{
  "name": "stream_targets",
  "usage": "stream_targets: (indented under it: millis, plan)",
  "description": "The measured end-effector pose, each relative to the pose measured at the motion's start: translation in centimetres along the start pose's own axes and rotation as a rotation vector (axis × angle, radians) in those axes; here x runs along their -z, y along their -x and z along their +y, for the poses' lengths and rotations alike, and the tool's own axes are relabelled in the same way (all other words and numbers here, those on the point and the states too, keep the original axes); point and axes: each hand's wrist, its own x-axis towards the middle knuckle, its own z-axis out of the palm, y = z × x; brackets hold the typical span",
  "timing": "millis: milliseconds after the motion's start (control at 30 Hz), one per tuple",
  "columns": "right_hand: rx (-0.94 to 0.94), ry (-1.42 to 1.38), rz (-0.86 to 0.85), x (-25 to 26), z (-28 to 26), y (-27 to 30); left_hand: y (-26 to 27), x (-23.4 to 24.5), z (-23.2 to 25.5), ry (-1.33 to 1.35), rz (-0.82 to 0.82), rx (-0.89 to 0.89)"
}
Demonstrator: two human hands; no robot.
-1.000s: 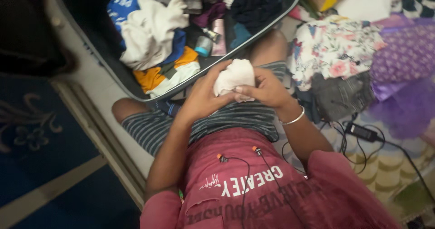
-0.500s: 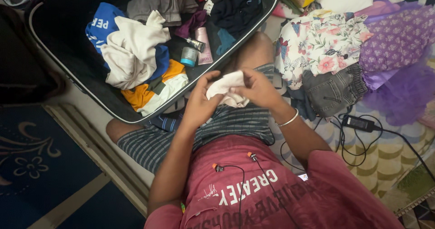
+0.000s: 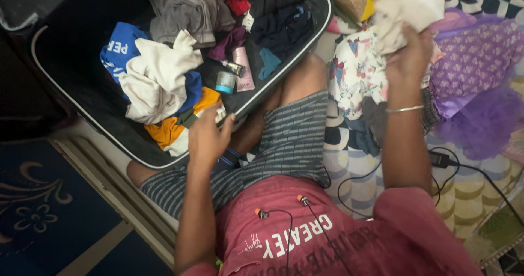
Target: The person folds different garments by hand, including tops, a t-shirt, and underwear, and packs them into a suitcase.
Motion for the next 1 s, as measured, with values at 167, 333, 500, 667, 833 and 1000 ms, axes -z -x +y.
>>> stream_targets:
  millis: [167, 333, 500, 667, 833, 1000]
  plan:
    - [0.179, -0.013, -0.032, 3.2, -1.6, -9.8, 0.0, -0.4, 0.6, -0.052, -0.064, 0.014]
    - [0.487, 0.214, 0.000, 6.6, -3.4, -20.8, -0.6, -0.3, 0.8, -0.075, -0.062, 0.048]
    - [0.568, 0.837, 0.126, 5.7, -2.2, -26.9, -0.9, -0.4, 1.1, -0.113, -0.057, 0.098]
    - [0.747, 1.593, -0.054, 5.1, 1.4, -26.9, -1.5, -0.5, 1.1, -0.127, -0.035, 0.087]
    - [0.763, 1.689, -0.139, 6.5, 6.8, -22.7, -1.5, -0.5, 1.1, -0.139, -0.057, 0.126]
    - [0.798, 1.636, -0.125, 6.0, 7.8, -17.5, -1.5, -0.2, 1.4, -0.099, -0.027, 0.087]
